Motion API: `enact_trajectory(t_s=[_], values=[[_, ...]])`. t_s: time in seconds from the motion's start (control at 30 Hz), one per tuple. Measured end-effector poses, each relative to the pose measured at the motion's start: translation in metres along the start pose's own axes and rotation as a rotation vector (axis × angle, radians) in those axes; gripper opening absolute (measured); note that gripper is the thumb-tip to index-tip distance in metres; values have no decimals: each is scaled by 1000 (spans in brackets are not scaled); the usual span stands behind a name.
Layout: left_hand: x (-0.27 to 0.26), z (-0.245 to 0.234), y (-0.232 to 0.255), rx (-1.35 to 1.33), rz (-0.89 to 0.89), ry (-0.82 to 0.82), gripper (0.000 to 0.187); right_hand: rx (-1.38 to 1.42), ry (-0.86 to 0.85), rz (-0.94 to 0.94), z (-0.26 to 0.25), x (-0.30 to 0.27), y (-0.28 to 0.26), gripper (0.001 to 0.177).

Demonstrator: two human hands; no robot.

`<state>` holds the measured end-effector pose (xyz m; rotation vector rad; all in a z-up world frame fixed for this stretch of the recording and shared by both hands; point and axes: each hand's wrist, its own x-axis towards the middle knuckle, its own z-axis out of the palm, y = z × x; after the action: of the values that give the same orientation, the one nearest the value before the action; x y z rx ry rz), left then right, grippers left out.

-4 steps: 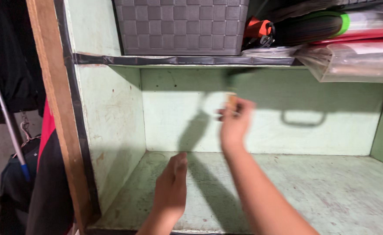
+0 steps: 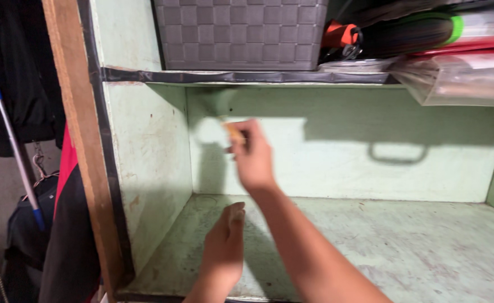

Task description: The person cleans the interior surfaces of a wooden closet using a small handheld brush.

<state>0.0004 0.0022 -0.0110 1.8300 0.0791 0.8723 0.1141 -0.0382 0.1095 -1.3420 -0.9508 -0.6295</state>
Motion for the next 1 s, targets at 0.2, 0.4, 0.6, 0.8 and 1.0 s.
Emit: enact_trajectory(t_s=[0.2, 0.4, 0.6, 0.8, 1.0], values=[[8, 11, -11, -77, -2, 9, 49, -76, -176, -64, 30, -13, -16, 18], [5, 23, -7, -91, 55, -35, 42, 119, 444, -72, -78, 49, 69, 13], [8, 48, -11, -16, 107, -75, 39, 253, 969, 176, -204, 53, 116, 21], [8, 67, -9, -42, 140, -126, 38, 268, 997, 188, -211, 65, 141, 16], [13, 70, -19, -119, 78, -66, 38, 260, 581, -39, -71, 99, 126, 26]])
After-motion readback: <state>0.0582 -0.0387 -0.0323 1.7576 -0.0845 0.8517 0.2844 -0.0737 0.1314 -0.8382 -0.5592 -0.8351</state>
